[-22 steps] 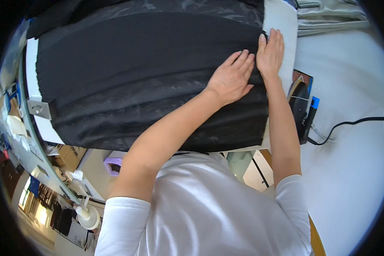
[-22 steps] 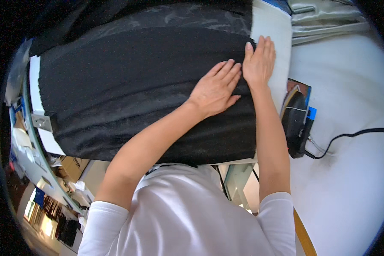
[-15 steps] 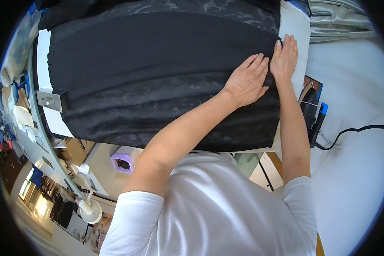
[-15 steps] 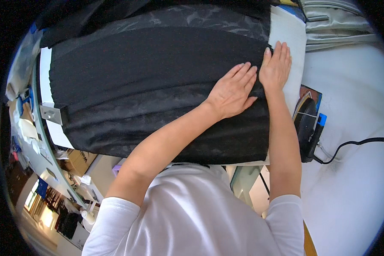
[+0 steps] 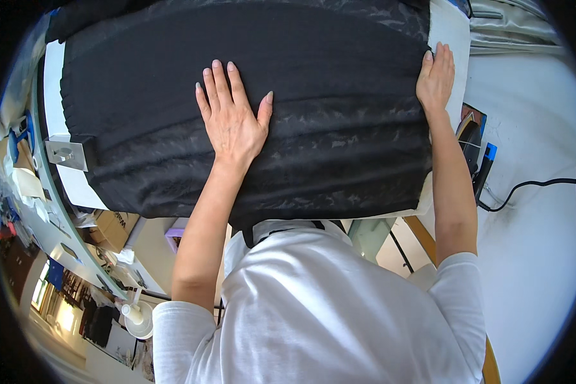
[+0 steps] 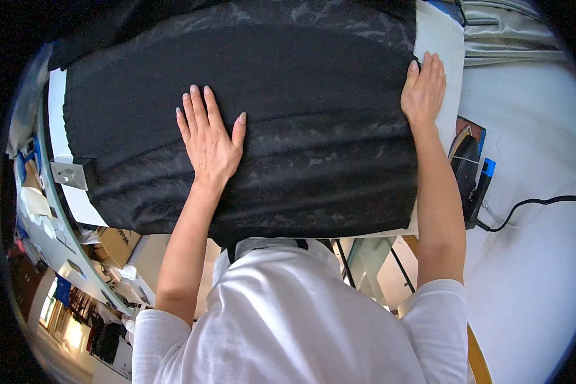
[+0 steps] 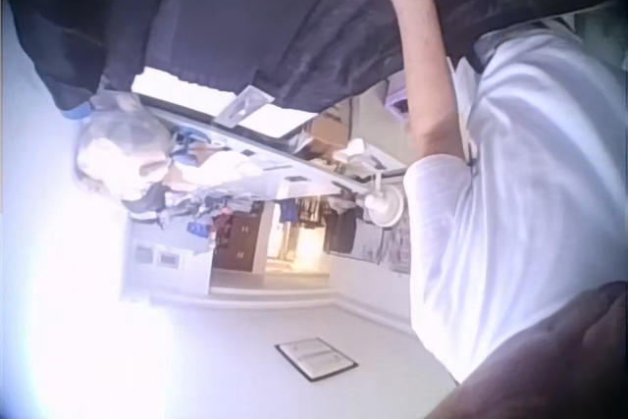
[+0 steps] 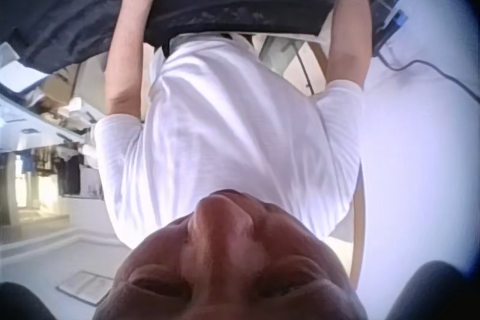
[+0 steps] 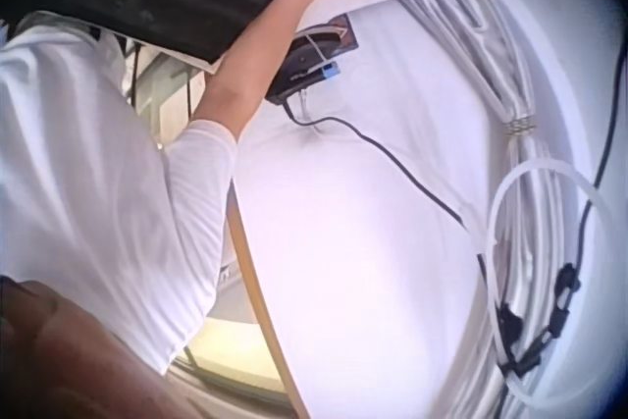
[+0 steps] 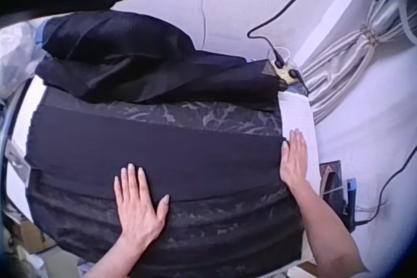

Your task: The person irons a black garment on a white ironing board. They repeatedly smooth the fabric with their hands, pick up a blue electric iron to press the material, and then set the iron down to reposition the garment.

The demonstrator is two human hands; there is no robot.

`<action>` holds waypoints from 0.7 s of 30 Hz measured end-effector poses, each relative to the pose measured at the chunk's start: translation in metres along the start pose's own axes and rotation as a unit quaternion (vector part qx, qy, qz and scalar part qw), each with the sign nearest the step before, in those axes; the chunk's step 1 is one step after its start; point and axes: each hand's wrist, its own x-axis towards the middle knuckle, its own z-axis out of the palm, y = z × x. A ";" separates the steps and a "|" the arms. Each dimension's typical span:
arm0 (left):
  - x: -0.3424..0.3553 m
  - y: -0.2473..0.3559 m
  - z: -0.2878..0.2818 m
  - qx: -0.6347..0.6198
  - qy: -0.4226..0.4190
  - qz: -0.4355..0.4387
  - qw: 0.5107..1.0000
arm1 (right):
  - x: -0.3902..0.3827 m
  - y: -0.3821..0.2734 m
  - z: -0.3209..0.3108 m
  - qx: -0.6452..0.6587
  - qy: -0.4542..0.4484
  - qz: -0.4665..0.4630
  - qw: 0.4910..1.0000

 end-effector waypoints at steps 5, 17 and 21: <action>0.000 -0.001 0.005 -0.001 0.004 -0.001 1.000 | 0.000 -0.002 -0.002 -0.017 -0.017 0.018 1.000; -0.001 -0.003 0.002 -0.035 0.021 0.003 0.999 | 0.000 0.003 0.001 -0.027 -0.009 -0.013 0.999; -0.003 -0.002 0.001 -0.041 0.010 -0.018 0.999 | 0.000 0.004 0.001 -0.011 -0.009 -0.011 1.000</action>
